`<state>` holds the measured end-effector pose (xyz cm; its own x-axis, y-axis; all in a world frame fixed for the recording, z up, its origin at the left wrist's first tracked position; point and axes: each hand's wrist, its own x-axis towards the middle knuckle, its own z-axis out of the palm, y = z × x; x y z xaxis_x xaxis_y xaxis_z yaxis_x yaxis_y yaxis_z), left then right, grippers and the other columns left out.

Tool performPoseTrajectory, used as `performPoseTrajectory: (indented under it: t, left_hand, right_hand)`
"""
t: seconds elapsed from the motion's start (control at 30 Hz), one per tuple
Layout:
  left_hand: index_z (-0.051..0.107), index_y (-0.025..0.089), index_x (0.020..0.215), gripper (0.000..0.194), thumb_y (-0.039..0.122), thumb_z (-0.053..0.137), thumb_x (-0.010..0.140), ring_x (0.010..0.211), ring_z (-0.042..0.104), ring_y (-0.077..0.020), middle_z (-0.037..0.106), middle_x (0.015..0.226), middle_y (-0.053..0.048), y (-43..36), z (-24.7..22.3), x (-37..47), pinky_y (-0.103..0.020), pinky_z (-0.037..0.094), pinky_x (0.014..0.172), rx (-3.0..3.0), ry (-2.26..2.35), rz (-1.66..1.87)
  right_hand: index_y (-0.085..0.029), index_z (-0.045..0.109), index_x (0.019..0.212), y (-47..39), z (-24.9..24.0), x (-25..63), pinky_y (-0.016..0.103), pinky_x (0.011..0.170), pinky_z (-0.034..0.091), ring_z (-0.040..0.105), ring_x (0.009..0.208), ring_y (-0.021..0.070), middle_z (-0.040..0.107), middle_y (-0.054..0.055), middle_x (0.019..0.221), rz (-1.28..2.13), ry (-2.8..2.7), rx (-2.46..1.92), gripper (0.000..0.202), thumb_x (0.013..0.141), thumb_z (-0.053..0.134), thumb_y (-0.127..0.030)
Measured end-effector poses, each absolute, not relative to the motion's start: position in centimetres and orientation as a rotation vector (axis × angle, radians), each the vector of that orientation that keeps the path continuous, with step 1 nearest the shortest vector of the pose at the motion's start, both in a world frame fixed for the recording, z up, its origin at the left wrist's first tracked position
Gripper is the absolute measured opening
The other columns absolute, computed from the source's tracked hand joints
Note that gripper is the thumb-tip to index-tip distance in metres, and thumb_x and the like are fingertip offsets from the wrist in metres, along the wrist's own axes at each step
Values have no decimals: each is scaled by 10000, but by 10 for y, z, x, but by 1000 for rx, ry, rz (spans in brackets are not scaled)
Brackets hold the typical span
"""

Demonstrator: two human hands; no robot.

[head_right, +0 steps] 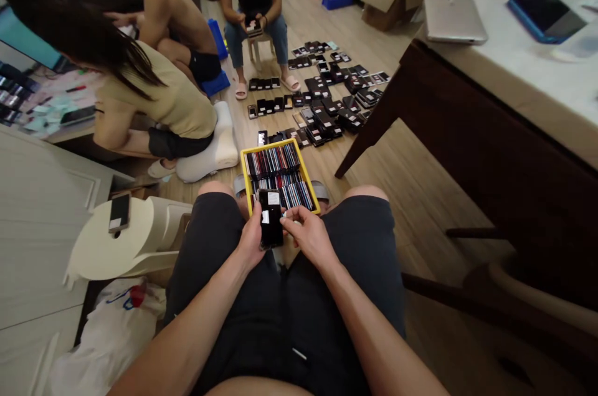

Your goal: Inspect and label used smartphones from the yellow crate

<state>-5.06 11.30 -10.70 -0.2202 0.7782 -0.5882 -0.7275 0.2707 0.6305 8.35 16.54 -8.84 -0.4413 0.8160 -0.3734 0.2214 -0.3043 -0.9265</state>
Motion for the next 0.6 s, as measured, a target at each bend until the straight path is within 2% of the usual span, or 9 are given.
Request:
performPoseTrajectory:
  t: [0.23,0.37,0.43,0.6]
  left_hand:
    - [693,168,1214,590,629,675,846,1050,708,-296,761,1048,-113,108,-100,-40,-381,571,912,42,995,1375]
    - [673,214,1243,524,553,719,846,1112,683,-282,755,1085,-77,109,-103,-40,-381,547,958,67,1002,1433]
    - [681,223,1228,497,527,739,839,1167,656,-269,747,1122,-66,109,-106,-39,-369,517,1005,109,1022,1468]
    - [711,216,1177,452,519,740,842,1309,554,-233,686,1295,-69,109,-118,-36,-314,414,1103,226,1173,1537]
  right_hand:
    - [-226,603,841,158,-86,72,225,412,368,447,455,98,589,-46,713,1734,-1637,-1333,266,771,713,-458]
    - [-233,564,791,159,-89,72,237,423,380,431,443,115,502,-64,606,1798,-1604,-1303,258,822,640,-478]
    - [-236,562,785,160,-89,73,248,451,387,447,456,128,506,-58,591,1745,-1660,-1312,233,857,596,-455]
    - [-222,583,757,157,-78,74,300,698,448,589,739,197,633,24,758,1263,-1995,-1214,168,887,569,-329]
